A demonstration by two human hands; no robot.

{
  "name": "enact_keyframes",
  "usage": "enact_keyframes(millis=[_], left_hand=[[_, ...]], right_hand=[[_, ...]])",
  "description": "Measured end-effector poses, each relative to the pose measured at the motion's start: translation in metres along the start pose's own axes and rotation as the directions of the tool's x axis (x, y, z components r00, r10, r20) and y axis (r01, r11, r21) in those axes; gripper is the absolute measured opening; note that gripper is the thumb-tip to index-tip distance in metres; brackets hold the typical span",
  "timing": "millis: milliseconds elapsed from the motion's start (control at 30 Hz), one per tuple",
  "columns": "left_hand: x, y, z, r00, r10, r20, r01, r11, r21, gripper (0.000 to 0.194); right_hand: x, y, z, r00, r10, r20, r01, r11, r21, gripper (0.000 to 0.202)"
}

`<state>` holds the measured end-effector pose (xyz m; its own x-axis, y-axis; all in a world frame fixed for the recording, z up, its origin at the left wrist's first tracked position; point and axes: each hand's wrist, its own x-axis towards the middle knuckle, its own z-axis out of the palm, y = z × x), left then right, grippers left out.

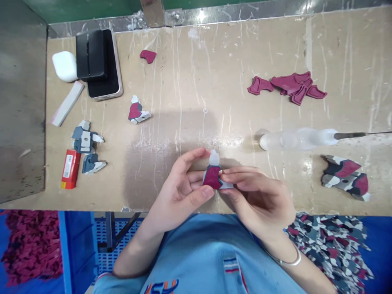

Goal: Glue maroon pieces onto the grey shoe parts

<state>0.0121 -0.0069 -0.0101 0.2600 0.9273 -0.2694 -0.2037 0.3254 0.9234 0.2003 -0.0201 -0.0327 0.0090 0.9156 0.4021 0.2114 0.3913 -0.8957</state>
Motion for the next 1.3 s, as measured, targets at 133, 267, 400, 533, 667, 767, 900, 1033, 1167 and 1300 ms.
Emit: enact_keyframes(millis=[133, 267, 400, 533, 667, 767, 900, 1033, 1167, 1300], left_hand=[[-0.001, 0.003, 0.006, 0.997, 0.009, -0.072, -0.002, 0.996, 0.088, 0.028], [-0.004, 0.004, 0.008, 0.988, 0.119, -0.102, -0.101, 0.980, 0.173, 0.020], [-0.007, 0.003, 0.008, 0.946, 0.324, -0.010, -0.299, 0.884, 0.360, 0.027], [-0.007, 0.000, 0.010, 0.955, 0.262, -0.138, -0.226, 0.946, 0.232, 0.042], [-0.005, -0.002, 0.011, 0.958, 0.222, -0.183, -0.181, 0.959, 0.216, 0.023], [-0.004, -0.002, 0.010, 0.944, 0.272, -0.186, -0.219, 0.940, 0.263, 0.017], [-0.004, -0.003, 0.011, 0.923, 0.334, -0.190, -0.270, 0.916, 0.298, 0.019], [-0.004, -0.005, 0.012, 0.945, 0.286, -0.160, -0.233, 0.929, 0.287, 0.011], [-0.007, -0.003, 0.006, 0.958, 0.285, -0.023, -0.261, 0.905, 0.336, 0.054], [-0.008, -0.002, 0.000, 0.857, 0.478, 0.193, -0.485, 0.622, 0.615, 0.059]], right_hand=[[-0.002, -0.004, 0.002, 1.000, -0.025, 0.002, 0.025, 0.999, -0.032, 0.034], [0.000, -0.008, -0.002, 0.989, 0.145, 0.034, -0.148, 0.985, 0.092, 0.042], [0.006, -0.013, -0.007, 0.945, 0.282, 0.168, -0.290, 0.957, 0.023, 0.030], [0.008, -0.014, -0.001, 0.954, 0.282, 0.100, -0.292, 0.950, 0.110, 0.015], [0.003, -0.013, 0.009, 0.965, 0.259, -0.038, -0.252, 0.958, 0.135, 0.016], [0.000, -0.013, 0.009, 0.970, 0.242, -0.003, -0.240, 0.966, 0.098, 0.019], [0.001, -0.012, 0.006, 0.963, 0.267, 0.036, -0.269, 0.955, 0.126, 0.026], [0.002, -0.013, 0.011, 0.961, 0.272, -0.053, -0.255, 0.943, 0.212, 0.024], [0.005, -0.015, 0.012, 0.912, 0.408, -0.042, -0.372, 0.867, 0.331, 0.020], [0.011, -0.016, 0.006, 0.862, 0.497, 0.099, -0.485, 0.753, 0.445, 0.018]])
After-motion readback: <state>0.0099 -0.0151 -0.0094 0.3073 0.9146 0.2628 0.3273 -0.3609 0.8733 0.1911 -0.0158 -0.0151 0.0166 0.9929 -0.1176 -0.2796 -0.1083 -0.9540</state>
